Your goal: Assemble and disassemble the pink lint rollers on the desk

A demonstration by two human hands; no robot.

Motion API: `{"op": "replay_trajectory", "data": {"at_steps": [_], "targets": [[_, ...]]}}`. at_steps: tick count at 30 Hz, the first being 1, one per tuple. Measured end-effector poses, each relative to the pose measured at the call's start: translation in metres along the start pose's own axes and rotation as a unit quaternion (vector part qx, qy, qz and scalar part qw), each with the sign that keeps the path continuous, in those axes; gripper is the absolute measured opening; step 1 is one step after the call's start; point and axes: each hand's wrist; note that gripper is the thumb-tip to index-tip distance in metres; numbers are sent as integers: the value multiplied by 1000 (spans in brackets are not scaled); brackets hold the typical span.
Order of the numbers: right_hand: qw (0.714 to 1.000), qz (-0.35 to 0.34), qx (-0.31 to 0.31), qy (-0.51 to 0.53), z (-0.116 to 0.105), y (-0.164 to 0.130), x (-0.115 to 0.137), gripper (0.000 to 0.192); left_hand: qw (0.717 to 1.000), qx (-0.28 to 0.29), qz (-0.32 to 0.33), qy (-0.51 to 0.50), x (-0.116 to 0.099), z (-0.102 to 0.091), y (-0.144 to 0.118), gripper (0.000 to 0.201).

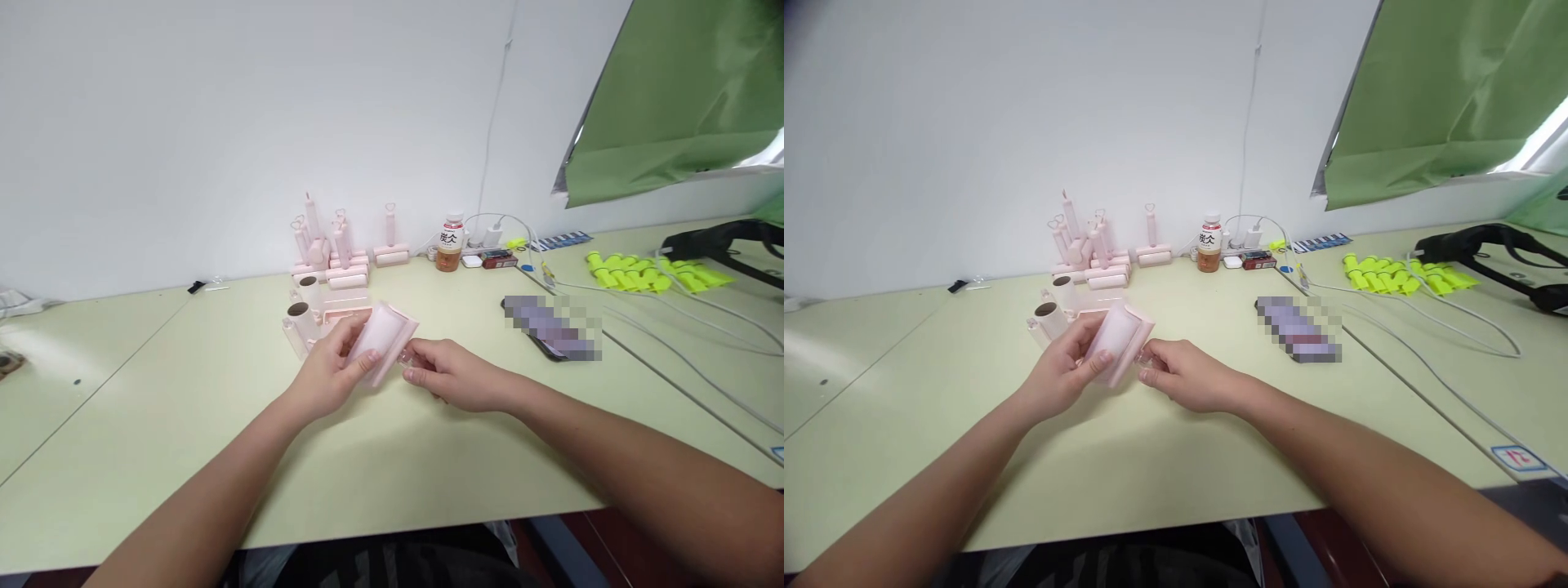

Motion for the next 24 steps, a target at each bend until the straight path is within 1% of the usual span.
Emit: {"op": "replay_trajectory", "data": {"at_steps": [3, 4, 6, 8, 10, 11, 13, 15, 17, 19, 21, 24], "targets": [[997, 35, -14, 72, 6, 1, 0, 22, 996, -17, 8, 84, -3, 3, -4, 53], [993, 47, -21, 108, 8, 2, 0, 25, 993, -27, 12, 118, -4, 3, -5, 57], [981, 67, -41, 178, 9, 4, 2, 30, 981, -63, 30, 179, -4, 2, -7, 72], [967, 78, -75, 231, 9, 6, 4, 34, 971, -105, 59, 208, -3, 1, -8, 87], [951, 89, -126, 268, 5, 7, 4, 34, 966, -133, 86, 207, -2, 2, -9, 91], [943, 98, -154, 279, 1, 7, 4, 32, 964, -141, 95, 204, -2, 2, -9, 88], [925, 121, -211, 291, -8, 10, -1, 24, 964, -147, 97, 201, -1, 3, -9, 75], [908, 145, -262, 291, -19, 16, -11, 15, 964, -137, 85, 211, 0, 4, -8, 60], [889, 162, -304, 301, -33, 28, -25, 8, 965, -112, 77, 225, 1, 5, -6, 46], [873, 183, -322, 319, -47, 46, -42, 5, 966, -80, 76, 233, 3, 6, -5, 34], [868, 194, -321, 323, -60, 67, -60, 5, 969, -53, 72, 233, 4, 6, -4, 25], [862, 212, -323, 328, -77, 100, -83, 11, 970, -31, 58, 235, 5, 7, -4, 23]]}}
Point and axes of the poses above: each hand's wrist, its own y-axis towards the middle knuckle, its own z-axis out of the palm, x = y × z, and after that the axes turned 15 degrees about -z, right-handed
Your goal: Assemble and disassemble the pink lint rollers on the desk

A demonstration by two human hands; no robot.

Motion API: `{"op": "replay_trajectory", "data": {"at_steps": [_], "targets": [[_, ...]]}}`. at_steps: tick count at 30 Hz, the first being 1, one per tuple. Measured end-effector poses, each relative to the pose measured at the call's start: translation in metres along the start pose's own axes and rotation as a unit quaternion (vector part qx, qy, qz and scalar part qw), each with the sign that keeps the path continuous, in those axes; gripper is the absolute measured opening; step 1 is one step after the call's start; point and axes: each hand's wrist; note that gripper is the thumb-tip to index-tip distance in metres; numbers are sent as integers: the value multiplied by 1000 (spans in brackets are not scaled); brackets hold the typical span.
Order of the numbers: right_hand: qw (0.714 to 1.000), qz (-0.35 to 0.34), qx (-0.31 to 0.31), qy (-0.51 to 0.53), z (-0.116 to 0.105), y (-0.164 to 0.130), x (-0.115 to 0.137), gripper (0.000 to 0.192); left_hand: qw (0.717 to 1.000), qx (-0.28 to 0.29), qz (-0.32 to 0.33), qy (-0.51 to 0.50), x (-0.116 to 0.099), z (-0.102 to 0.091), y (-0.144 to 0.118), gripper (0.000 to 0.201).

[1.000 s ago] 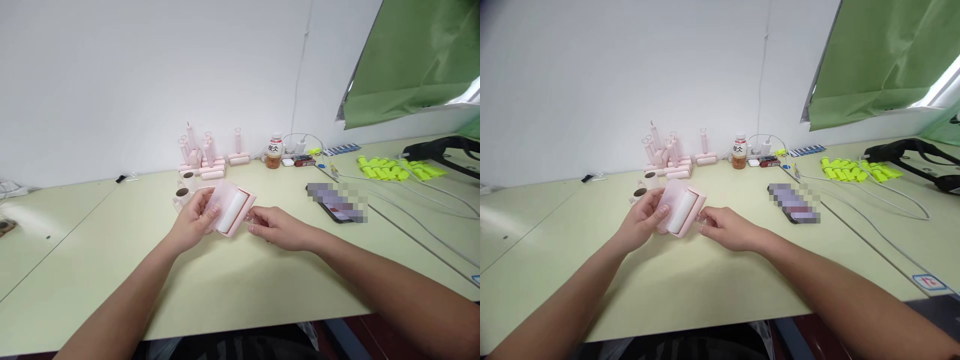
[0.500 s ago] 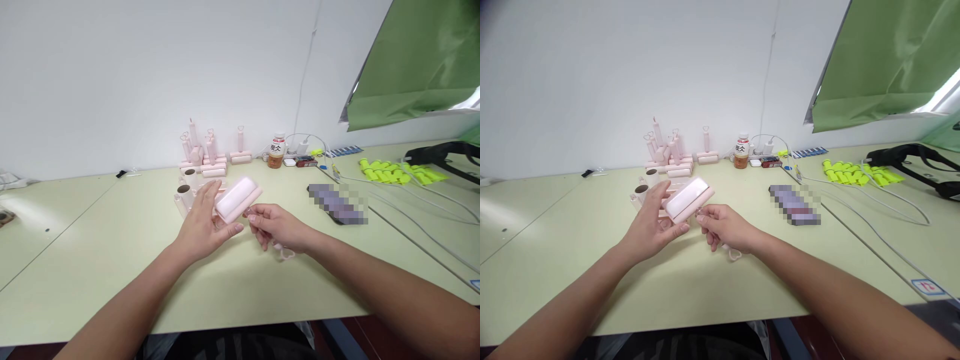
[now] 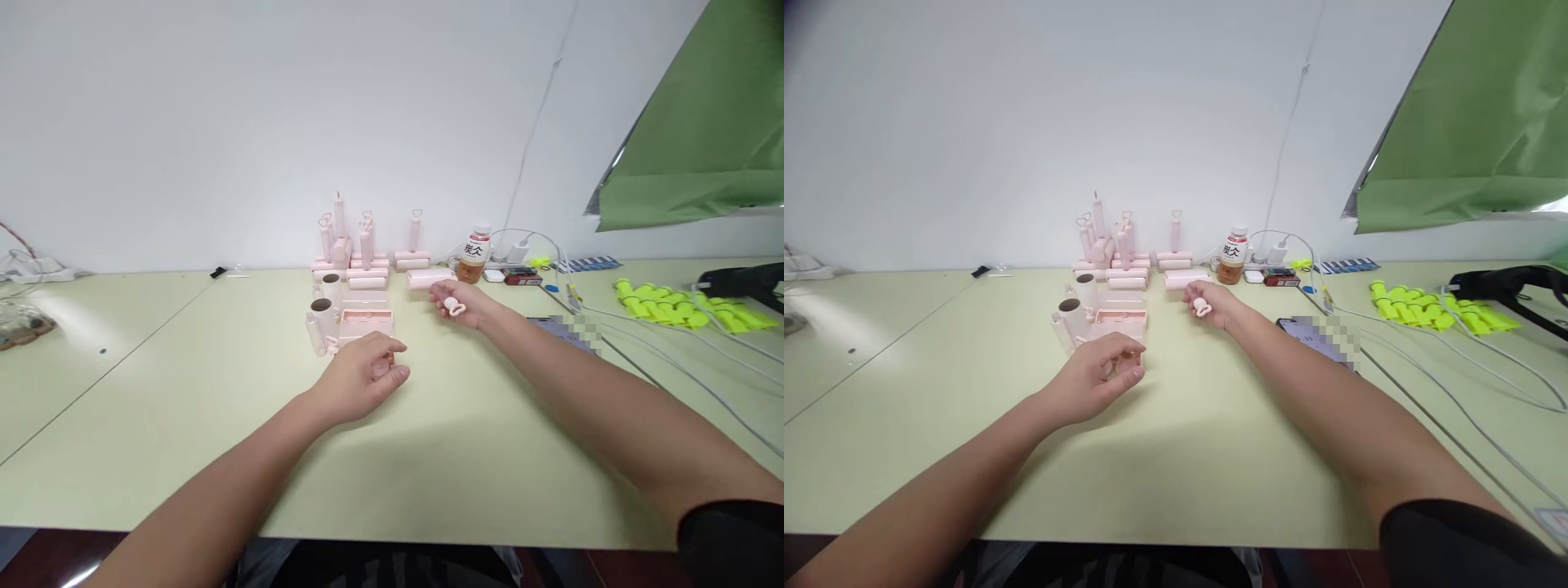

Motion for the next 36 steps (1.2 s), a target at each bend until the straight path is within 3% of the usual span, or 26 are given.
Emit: {"op": "replay_trajectory", "data": {"at_steps": [7, 11, 16, 24, 30, 36], "targets": [[999, 26, -29, 14, 10, 63, 6, 12, 999, 33, -19, -20, -1, 2, -2, 26], [998, 15, -50, 22, 14, 85, 7, 33, 998, 50, -20, -30, -2, 4, -2, 26], [997, 6, -72, 8, 17, 104, 6, 35, 997, 66, -24, -39, -2, 5, -3, 26], [995, -6, -85, -58, 13, 113, 0, 28, 994, 91, -45, -33, -5, 8, -4, 32], [992, -31, -56, -105, 17, 109, -9, 31, 993, 111, -43, -24, -9, 6, -4, 32], [967, -133, -46, -211, 38, 91, -14, 32, 992, 114, -43, -17, -9, 7, -4, 33]]}}
Point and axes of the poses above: each hand's wrist, its own y-axis towards the middle knuckle, its own z-axis out of the palm, x = y × z, and after that the axes turned 15 degrees about -z, right-handed
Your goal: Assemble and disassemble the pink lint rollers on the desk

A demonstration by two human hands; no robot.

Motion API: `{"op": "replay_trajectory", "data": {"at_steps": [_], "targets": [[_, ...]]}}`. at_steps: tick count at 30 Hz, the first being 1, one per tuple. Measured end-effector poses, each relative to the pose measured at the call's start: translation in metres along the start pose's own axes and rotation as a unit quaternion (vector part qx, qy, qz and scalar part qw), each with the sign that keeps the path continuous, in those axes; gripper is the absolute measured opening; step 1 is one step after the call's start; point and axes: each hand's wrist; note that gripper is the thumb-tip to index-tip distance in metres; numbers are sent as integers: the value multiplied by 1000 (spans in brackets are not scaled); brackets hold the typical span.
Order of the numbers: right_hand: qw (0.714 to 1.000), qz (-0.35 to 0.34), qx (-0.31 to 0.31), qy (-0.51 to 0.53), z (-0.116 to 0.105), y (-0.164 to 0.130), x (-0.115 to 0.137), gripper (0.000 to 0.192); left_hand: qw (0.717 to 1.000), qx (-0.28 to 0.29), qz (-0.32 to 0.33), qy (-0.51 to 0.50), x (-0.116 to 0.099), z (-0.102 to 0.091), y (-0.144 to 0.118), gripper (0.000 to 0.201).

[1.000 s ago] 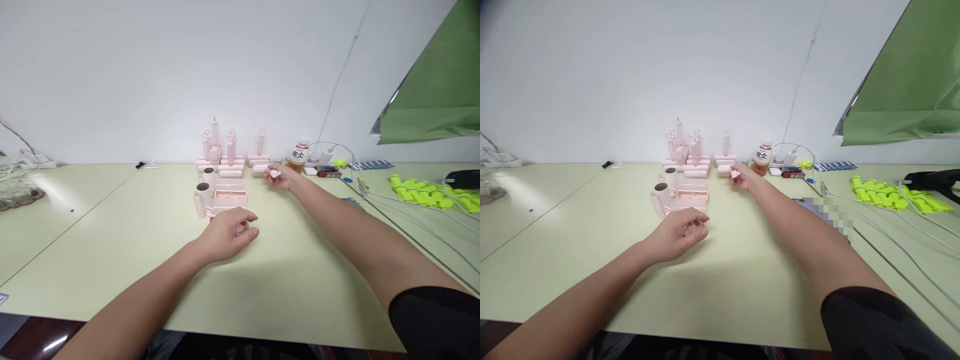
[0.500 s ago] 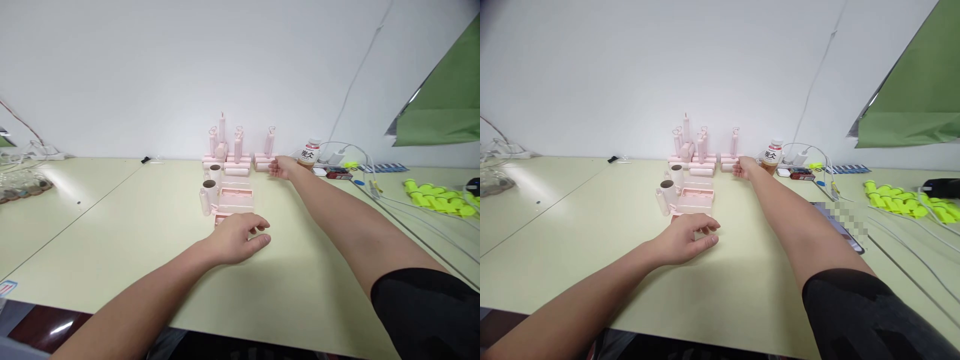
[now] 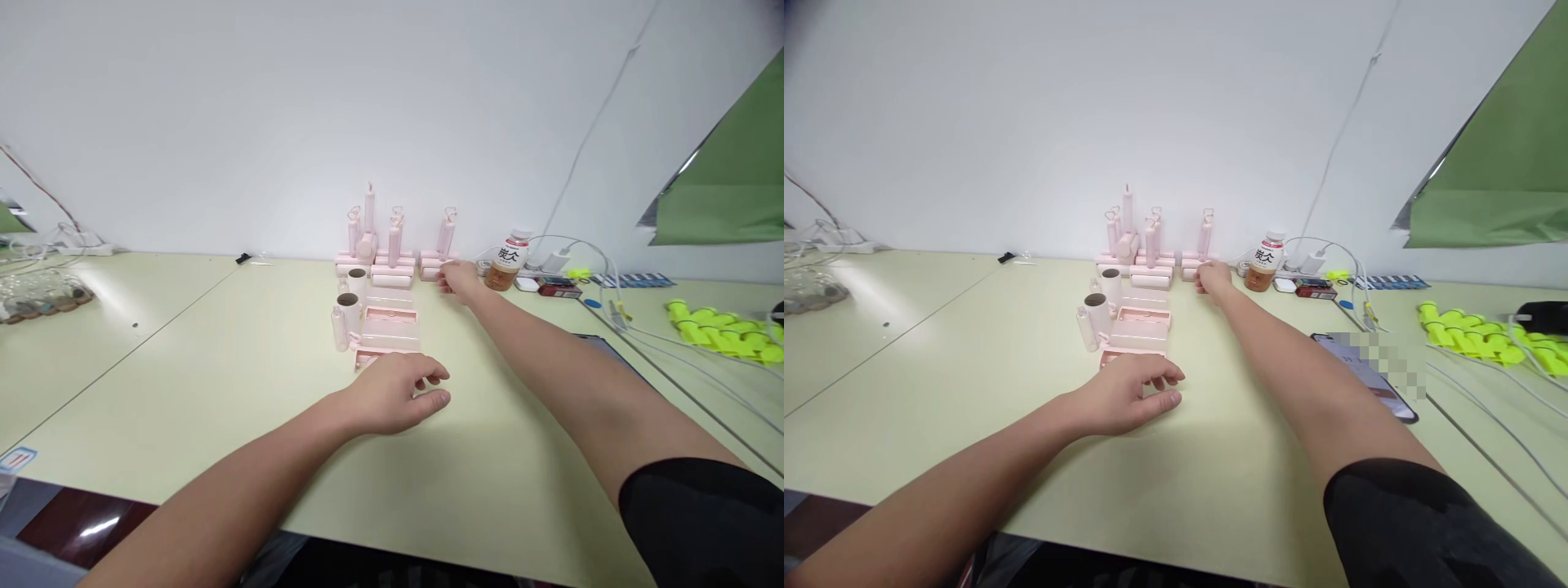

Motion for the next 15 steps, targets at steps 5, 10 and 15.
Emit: {"op": "replay_trajectory", "data": {"at_steps": [5, 10, 15], "targets": [[975, -197, 88, -44, 35, -28, 33, 19, 1000, -2, 7, 3, 1, 1, 1, 33], [891, -374, 234, -105, 70, -48, 65, 31, 999, -13, 6, 30, 2, 0, 0, 32], [839, -452, 207, -220, 82, -57, 76, 31, 993, -19, 24, 113, -1, -5, -1, 28]]}}
Point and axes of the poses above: each hand's wrist, its own y-axis towards the middle knuckle, its own z-axis out of the palm, x = y × z, and after that the axes turned 15 degrees about -z, right-handed
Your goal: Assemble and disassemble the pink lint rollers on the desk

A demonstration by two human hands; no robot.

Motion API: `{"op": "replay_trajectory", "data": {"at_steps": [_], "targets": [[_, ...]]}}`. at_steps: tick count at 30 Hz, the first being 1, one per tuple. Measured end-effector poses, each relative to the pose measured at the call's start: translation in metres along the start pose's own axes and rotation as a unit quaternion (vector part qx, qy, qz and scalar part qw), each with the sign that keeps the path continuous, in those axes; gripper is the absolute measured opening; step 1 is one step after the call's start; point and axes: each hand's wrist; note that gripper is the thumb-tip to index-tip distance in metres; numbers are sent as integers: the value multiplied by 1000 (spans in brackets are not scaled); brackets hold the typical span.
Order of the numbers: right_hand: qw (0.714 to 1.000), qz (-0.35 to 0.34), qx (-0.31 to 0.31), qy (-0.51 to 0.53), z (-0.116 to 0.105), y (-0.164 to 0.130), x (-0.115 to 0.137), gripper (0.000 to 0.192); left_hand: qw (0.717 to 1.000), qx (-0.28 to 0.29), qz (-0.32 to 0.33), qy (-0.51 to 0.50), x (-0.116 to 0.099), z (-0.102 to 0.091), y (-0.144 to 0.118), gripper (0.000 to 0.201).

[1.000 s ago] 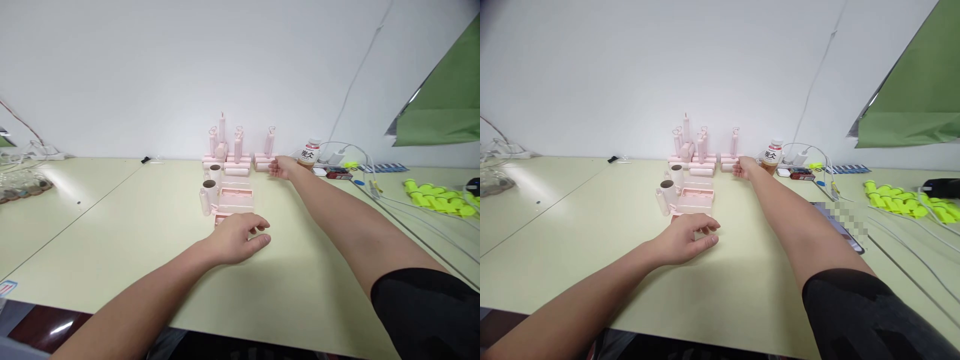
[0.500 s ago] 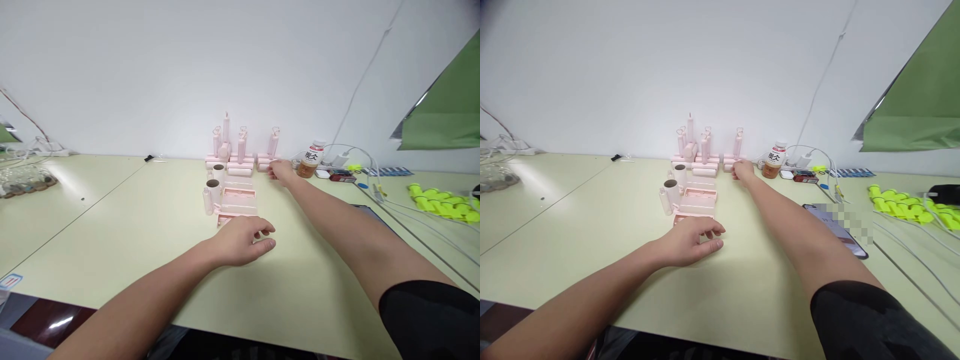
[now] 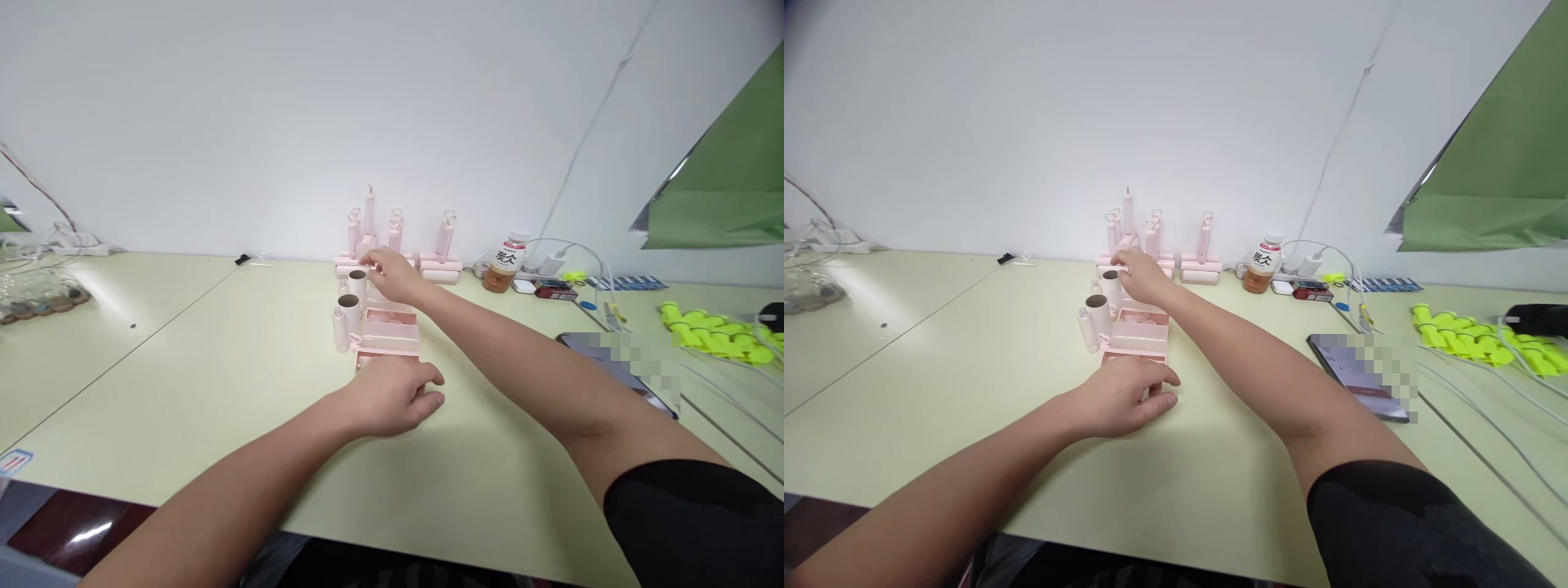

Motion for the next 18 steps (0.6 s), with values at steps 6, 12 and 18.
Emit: {"op": "replay_trajectory", "data": {"at_steps": [6, 12, 18], "targets": [[999, -41, -16, 6, -19, -13, 30, 22, 966, -240, -75, -66, 17, -41, 2, 22], [983, -124, 132, 24, -16, -16, 49, 15, 911, -366, -114, -155, 36, -68, 0, 22], [983, -99, 150, 45, -4, -16, 44, 12, 996, -71, -56, 24, 20, -45, -4, 24]]}}
Point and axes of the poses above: each hand's wrist, its own y-axis towards the middle knuckle, its own z-axis out of the palm, x = y × z, and after that the axes turned 15 degrees about -z, right-handed
